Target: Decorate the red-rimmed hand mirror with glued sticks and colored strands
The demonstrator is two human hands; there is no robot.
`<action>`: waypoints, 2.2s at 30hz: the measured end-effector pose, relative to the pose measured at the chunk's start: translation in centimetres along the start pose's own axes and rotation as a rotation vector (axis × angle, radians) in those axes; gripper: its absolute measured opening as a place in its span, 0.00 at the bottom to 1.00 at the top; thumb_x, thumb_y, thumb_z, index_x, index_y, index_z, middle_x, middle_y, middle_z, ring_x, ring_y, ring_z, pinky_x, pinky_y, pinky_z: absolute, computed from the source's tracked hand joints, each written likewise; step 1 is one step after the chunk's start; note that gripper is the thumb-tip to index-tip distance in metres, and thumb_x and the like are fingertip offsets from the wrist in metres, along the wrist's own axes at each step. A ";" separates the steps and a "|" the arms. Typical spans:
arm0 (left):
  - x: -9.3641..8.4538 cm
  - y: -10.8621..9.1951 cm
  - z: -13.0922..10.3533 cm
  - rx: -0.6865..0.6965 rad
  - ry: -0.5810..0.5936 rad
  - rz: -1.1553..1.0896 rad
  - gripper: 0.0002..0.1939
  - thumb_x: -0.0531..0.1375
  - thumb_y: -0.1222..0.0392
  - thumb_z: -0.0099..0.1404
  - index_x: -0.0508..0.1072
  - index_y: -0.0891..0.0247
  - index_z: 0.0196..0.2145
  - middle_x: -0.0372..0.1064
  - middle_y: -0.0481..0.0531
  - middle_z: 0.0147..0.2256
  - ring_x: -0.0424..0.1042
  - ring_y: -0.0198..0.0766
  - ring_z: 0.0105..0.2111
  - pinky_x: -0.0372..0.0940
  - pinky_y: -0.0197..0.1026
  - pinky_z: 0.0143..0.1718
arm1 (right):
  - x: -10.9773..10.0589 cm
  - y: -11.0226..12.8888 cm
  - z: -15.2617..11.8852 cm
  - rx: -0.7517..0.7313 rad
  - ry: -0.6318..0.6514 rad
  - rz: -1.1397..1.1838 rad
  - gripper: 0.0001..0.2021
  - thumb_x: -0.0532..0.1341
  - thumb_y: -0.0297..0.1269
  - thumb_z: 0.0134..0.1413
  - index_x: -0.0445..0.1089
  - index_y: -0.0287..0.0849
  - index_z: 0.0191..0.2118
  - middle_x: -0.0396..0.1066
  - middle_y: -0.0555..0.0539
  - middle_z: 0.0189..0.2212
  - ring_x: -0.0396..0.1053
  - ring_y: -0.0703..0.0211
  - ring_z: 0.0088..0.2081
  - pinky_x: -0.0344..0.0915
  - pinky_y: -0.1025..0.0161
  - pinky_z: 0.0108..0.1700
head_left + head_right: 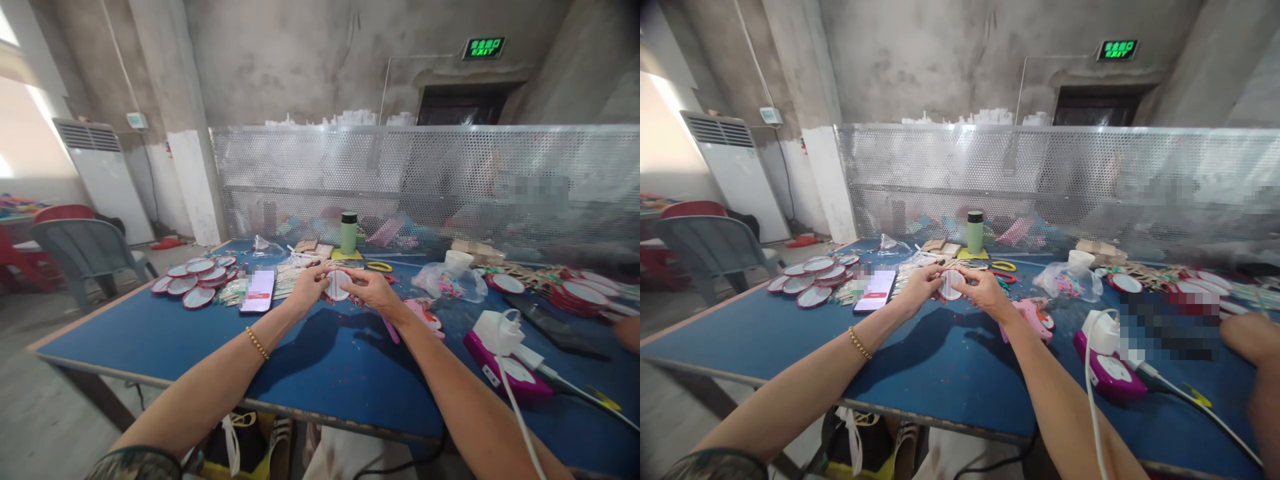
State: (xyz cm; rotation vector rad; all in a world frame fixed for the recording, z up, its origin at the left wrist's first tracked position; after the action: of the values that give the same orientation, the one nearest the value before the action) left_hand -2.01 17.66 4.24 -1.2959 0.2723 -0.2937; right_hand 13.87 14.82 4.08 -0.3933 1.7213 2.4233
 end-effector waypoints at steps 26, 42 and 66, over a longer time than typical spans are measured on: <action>-0.2 0.0 0.0 0.099 -0.111 0.054 0.10 0.56 0.71 0.58 0.76 0.69 0.36 0.70 0.49 0.26 0.68 0.32 0.20 0.68 0.34 0.18 | 1.5 -0.3 -0.2 0.060 -0.087 0.224 0.18 0.68 0.50 0.42 0.78 0.39 0.34 0.70 0.50 0.25 0.65 0.62 0.26 0.66 0.68 0.20; -0.9 -0.4 0.3 0.148 -0.252 0.071 0.13 0.53 0.73 0.56 0.77 0.67 0.34 0.72 0.48 0.27 0.67 0.31 0.21 0.66 0.33 0.18 | 2.3 -0.9 -0.1 0.187 -0.094 0.614 0.14 0.71 0.45 0.44 0.76 0.39 0.30 0.73 0.47 0.27 0.70 0.63 0.28 0.72 0.69 0.26; -1.3 -0.4 0.3 0.193 -0.277 0.094 0.15 0.54 0.70 0.57 0.77 0.67 0.39 0.72 0.49 0.29 0.68 0.30 0.21 0.66 0.33 0.19 | 2.4 -0.8 -0.3 0.222 -0.091 0.652 0.11 0.68 0.44 0.47 0.75 0.42 0.33 0.78 0.43 0.38 0.74 0.55 0.38 0.73 0.64 0.31</action>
State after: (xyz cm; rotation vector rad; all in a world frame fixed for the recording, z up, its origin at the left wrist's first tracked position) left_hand -3.12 18.30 4.77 -1.1133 0.0670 -0.0565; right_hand 11.80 14.75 2.54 0.3611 2.3157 2.5235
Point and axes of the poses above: each hand's wrist, its own z-axis towards the middle knuckle, its own x-axis out of the palm, y = z × x, the point moved 3 cm from there along z, towards the middle knuckle
